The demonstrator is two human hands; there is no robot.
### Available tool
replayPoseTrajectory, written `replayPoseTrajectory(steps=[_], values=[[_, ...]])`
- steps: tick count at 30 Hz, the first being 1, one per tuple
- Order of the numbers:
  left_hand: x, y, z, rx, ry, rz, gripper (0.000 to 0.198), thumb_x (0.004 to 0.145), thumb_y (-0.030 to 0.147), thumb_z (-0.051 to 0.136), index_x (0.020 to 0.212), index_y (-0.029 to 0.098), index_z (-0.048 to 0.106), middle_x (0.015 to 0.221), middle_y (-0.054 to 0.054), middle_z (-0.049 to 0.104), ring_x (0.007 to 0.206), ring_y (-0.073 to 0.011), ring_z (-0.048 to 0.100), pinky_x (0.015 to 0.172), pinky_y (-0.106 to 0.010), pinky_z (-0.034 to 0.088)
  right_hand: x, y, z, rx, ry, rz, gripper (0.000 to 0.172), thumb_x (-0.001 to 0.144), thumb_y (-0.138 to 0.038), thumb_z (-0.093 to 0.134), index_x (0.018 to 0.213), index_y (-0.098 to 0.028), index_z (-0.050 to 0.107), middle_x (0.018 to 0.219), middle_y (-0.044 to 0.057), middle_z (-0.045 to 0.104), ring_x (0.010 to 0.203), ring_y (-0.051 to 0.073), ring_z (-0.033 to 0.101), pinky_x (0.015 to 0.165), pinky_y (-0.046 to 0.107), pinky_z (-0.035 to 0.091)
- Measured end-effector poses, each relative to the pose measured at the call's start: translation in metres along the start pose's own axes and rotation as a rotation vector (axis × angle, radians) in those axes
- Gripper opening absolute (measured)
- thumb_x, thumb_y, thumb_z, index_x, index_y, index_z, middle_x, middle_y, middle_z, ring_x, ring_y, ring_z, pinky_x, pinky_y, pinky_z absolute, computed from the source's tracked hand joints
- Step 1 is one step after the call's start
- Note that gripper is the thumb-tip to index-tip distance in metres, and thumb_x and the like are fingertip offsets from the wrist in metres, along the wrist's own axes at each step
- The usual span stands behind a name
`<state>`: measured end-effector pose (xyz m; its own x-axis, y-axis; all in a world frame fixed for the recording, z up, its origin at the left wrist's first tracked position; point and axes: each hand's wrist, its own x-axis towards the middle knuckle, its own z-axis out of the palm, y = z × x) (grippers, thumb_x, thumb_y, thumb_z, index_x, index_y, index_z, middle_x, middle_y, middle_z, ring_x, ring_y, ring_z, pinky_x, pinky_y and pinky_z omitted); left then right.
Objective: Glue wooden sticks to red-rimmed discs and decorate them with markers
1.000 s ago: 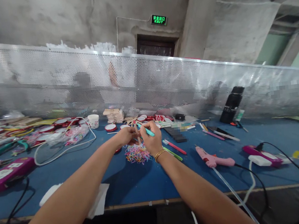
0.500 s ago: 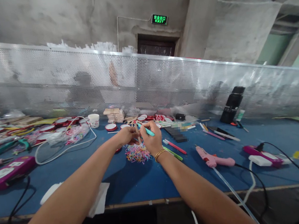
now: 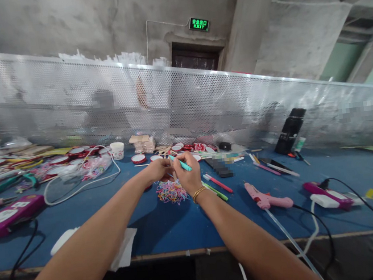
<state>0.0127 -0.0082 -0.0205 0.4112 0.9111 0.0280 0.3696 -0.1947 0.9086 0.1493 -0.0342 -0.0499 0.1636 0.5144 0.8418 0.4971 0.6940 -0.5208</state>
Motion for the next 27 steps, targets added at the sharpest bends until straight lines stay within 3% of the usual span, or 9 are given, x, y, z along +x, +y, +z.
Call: replayPoseTrajectory(steps=[27], values=[[-0.0007, 0.0018, -0.0008, -0.010, -0.007, -0.005, 0.042, 0.061, 0.048, 0.076, 0.085, 0.015, 0.066, 0.071, -0.005, 0.070, 0.060, -0.0156, 0.067, 0.049, -0.019, 0.042, 0.0002, 0.0007, -0.0001, 0.019, 0.012, -0.003, 0.015, 0.085, -0.031, 0.054, 0.075, -0.021, 0.053, 0.073, 0.000, 0.060, 0.070, 0.015, 0.055, 0.070, 0.028, 0.044]])
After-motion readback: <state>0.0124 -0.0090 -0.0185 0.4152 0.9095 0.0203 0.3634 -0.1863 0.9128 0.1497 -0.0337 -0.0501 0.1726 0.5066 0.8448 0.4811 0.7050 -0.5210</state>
